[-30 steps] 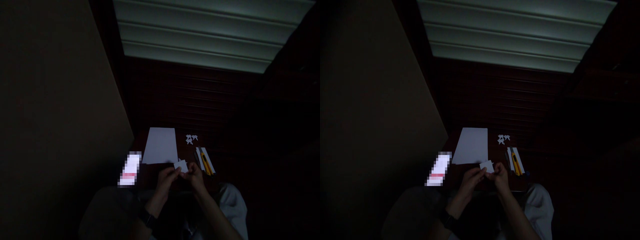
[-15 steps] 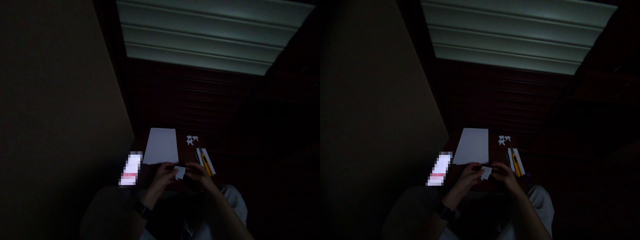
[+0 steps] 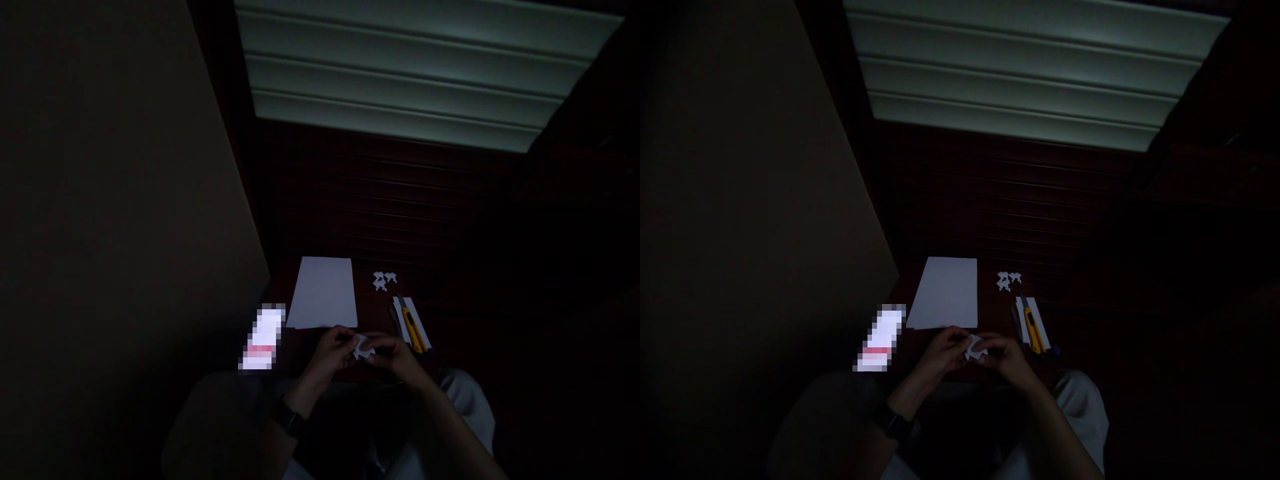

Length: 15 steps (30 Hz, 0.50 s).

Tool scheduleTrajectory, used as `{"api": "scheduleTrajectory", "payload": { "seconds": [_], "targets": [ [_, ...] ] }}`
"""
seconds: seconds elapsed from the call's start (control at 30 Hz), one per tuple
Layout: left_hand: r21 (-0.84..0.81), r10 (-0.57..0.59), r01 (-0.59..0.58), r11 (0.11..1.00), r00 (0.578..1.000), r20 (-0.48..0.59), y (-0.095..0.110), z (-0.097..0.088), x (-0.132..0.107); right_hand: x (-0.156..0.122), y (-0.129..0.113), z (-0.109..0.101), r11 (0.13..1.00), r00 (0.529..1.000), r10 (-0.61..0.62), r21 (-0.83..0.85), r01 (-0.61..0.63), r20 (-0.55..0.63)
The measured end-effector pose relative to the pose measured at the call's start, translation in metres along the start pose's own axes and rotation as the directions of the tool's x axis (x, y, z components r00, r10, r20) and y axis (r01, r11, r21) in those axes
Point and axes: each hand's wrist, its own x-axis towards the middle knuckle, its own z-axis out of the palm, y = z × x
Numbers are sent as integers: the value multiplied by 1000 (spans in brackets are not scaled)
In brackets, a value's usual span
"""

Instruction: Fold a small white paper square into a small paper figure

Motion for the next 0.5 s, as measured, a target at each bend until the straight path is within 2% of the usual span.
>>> {"api": "scheduleTrajectory", "payload": {
  "seconds": [0.17,0.3,0.5],
  "targets": [
    [15,38,-38,999,999,-19,-2,1,-1,0,4,-1,999,1000,3,-43,-3,1],
    [62,63,-63,996,998,-5,-9,0,0,0,1,-1,996,1000,-1,-91,4,28],
    [88,100,-96,992,994,-43,-12,3,0,2,-3,1,994,1000,4,-114,-1,22]
  ]
}}
